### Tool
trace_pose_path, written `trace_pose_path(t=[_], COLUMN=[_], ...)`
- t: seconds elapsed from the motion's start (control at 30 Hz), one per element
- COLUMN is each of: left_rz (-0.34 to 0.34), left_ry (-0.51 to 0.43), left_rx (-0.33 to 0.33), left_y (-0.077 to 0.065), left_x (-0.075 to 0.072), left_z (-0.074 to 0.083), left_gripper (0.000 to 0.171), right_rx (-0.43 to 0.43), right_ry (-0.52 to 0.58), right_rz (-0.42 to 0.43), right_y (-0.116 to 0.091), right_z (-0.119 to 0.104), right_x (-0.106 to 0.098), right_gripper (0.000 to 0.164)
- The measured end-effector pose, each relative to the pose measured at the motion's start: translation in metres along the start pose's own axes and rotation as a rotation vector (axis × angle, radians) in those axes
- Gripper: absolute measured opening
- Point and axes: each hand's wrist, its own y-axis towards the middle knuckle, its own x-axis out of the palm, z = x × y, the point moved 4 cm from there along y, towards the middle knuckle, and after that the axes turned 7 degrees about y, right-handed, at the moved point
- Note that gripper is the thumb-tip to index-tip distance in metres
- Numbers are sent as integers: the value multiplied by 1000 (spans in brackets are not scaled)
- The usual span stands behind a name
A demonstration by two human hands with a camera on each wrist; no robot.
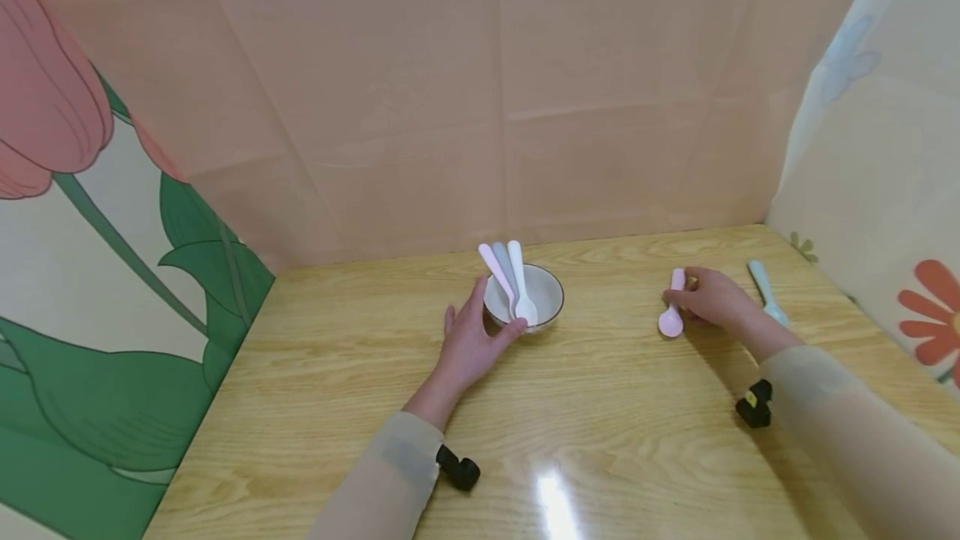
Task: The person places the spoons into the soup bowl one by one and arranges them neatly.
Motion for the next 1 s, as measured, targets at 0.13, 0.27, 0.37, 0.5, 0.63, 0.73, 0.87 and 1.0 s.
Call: trace_pose_path(t=[0.13, 0.27, 0.37, 0.5, 0.63, 0.73, 0.87, 1.0], left_rz=[-5, -3, -5, -13, -9, -9, -7, -1], left_ry=[2, 2, 0, 1, -6, -9, -5, -7], left_rx=[-6, -6, -8, -16, -16, -17, -16, -16], left_y=[0, 1, 1, 1, -1, -2, -3, -4], left_x=[0, -1, 0, 1, -1, -2, -3, -6], left_z=[0, 0, 0, 0, 2, 2, 1, 0], left_gripper=[106, 106, 105, 106, 104, 103, 104, 105], right_rx=[-12, 2, 11, 17, 7, -14, -61, -96], right_ry=[-8, -49, -75, -77, -38, 15, 67, 116], right_rz=[29, 46, 51, 53, 57, 62, 81, 106], right_y=[-2, -1, 0, 1, 0, 1, 0, -2], right_z=[-5, -5, -5, -6, -8, -13, -27, -44], right_x=[-2, -3, -4, -3, -1, 2, 4, 6], right_gripper=[75, 82, 85, 83, 81, 80, 78, 78])
